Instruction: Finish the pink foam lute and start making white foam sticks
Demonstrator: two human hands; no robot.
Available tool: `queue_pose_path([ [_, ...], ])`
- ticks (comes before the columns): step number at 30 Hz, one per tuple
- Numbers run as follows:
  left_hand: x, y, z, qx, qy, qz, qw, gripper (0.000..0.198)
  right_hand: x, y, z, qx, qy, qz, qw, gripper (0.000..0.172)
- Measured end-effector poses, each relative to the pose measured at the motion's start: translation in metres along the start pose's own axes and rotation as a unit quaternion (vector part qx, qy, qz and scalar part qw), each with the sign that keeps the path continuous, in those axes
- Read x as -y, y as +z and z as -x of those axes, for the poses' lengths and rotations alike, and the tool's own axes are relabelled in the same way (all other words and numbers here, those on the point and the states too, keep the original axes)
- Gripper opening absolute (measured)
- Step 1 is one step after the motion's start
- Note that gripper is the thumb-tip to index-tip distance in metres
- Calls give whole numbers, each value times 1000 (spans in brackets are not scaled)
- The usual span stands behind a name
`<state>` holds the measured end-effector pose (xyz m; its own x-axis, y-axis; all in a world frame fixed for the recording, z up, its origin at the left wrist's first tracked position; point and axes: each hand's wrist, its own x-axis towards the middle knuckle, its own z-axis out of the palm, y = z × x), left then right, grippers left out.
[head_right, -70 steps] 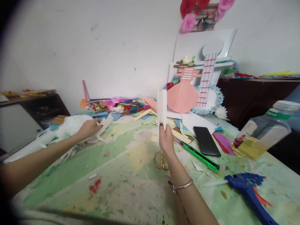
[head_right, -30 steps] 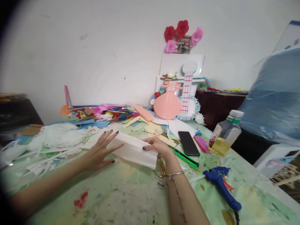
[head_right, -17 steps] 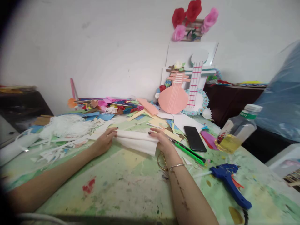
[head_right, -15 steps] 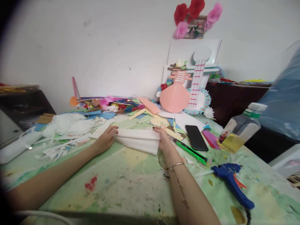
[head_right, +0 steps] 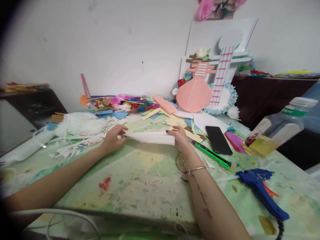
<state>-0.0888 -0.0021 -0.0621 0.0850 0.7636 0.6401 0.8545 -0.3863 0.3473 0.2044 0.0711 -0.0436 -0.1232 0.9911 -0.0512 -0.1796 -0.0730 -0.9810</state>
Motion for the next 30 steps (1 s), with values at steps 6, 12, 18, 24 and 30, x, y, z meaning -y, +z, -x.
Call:
queue_pose_path([
  [6,9,-3,-3,-16,-105,171,980,27,-8,-3,-7,10,-23,60,998,50],
  [12,19,-3,-6,48,-171,265,948,33,-17,-9,-17,8,-58,145,988,24],
  [18,21,3,-5,139,-94,107,980,57,-12,-5,-10,25,-64,134,989,32],
  [24,33,14,-8,72,-167,195,964,55,-11,-2,-7,48,-33,97,994,49],
  [30,31,18,-10,28,-194,255,947,74,-19,-7,-13,-4,-24,158,987,73],
])
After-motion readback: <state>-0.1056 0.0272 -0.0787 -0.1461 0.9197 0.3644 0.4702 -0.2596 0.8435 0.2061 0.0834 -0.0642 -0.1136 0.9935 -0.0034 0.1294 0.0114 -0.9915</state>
